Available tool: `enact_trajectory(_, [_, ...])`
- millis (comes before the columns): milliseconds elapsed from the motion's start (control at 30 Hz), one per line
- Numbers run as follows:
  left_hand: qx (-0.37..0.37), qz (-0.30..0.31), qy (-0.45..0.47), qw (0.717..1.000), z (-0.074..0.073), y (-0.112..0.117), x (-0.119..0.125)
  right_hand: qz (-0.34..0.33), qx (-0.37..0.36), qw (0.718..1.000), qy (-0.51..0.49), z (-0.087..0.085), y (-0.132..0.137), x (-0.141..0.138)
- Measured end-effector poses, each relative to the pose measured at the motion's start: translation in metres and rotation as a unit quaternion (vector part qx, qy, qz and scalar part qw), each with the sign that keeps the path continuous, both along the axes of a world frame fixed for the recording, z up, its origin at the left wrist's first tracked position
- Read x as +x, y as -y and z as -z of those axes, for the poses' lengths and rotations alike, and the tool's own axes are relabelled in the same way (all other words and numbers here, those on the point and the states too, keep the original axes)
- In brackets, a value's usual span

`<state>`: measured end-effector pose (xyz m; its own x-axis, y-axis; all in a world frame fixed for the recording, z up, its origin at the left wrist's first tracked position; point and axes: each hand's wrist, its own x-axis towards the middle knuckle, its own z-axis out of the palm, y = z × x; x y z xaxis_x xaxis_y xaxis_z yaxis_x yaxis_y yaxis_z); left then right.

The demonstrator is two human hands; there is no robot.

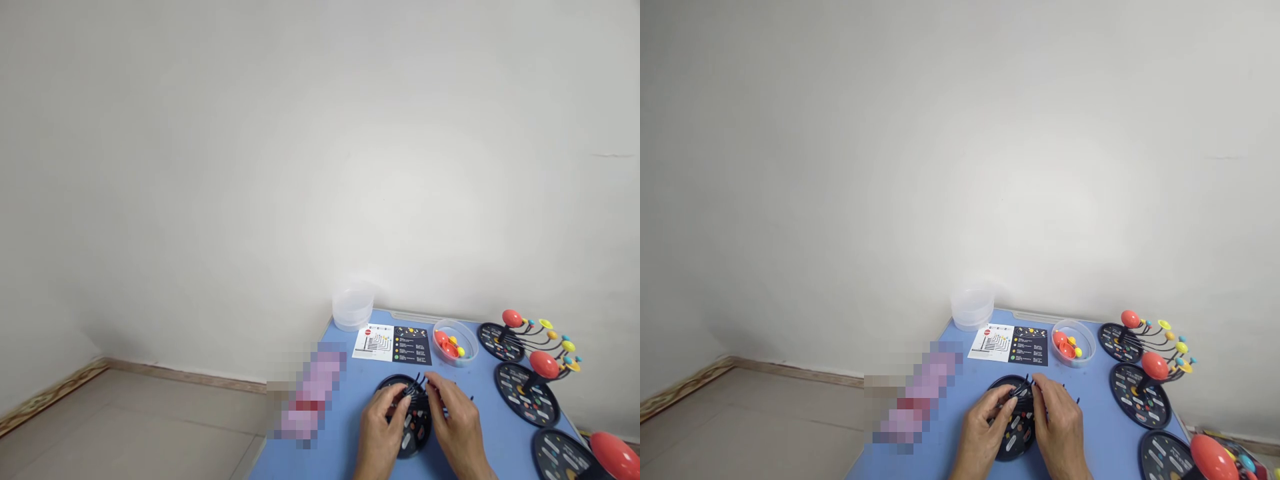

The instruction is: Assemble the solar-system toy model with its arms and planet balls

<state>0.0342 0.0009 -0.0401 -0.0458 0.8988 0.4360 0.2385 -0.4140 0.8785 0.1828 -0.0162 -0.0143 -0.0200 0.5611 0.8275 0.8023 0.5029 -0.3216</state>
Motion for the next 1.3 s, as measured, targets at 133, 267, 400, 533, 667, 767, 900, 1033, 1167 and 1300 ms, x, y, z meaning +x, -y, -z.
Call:
enact_trajectory(133, [-0.002,-0.006,0.004,1.0,0.001,0.0,-0.001,0.002,0.004,1.0,0.004,0.002,0.001,0.0])
enact_trajectory(267, [-0.003,-0.007,0.006,1.0,0.002,-0.001,-0.001,0.004,0.009,1.0,0.012,0.002,0.001,0.0])
enact_trajectory(400, [0.0,-0.01,0.007,1.0,0.002,-0.001,0.0,0.006,0.018,1.0,0.011,0.0,0.001,-0.001])
enact_trajectory(533, [0.003,-0.011,0.005,1.0,-0.002,0.0,-0.001,0.002,0.029,1.0,0.01,-0.003,0.004,-0.001])
enact_trajectory(667, [0.004,-0.01,0.011,1.0,-0.006,0.002,-0.001,0.0,0.046,0.999,0.025,-0.005,0.009,-0.001])
enact_trajectory(767, [0.0,-0.009,0.016,1.0,-0.007,0.002,0.0,0.003,0.051,0.998,0.037,-0.004,0.013,-0.001])
enact_trajectory(900, [-0.005,-0.006,0.025,1.0,-0.005,0.002,0.0,-0.001,0.05,0.998,0.031,-0.005,0.015,-0.001])
enact_trajectory(1033, [-0.009,0.001,0.024,1.0,-0.004,0.002,-0.001,-0.011,0.038,0.999,0.033,-0.008,0.017,-0.004])
enact_trajectory(1167, [-0.007,-0.001,0.02,1.0,-0.004,0.002,0.0,-0.012,0.039,0.999,0.027,-0.006,0.018,-0.004])
enact_trajectory(1300, [0.0,-0.004,0.022,1.0,-0.005,0.002,0.0,-0.015,0.029,0.998,0.047,0.003,0.018,-0.001])
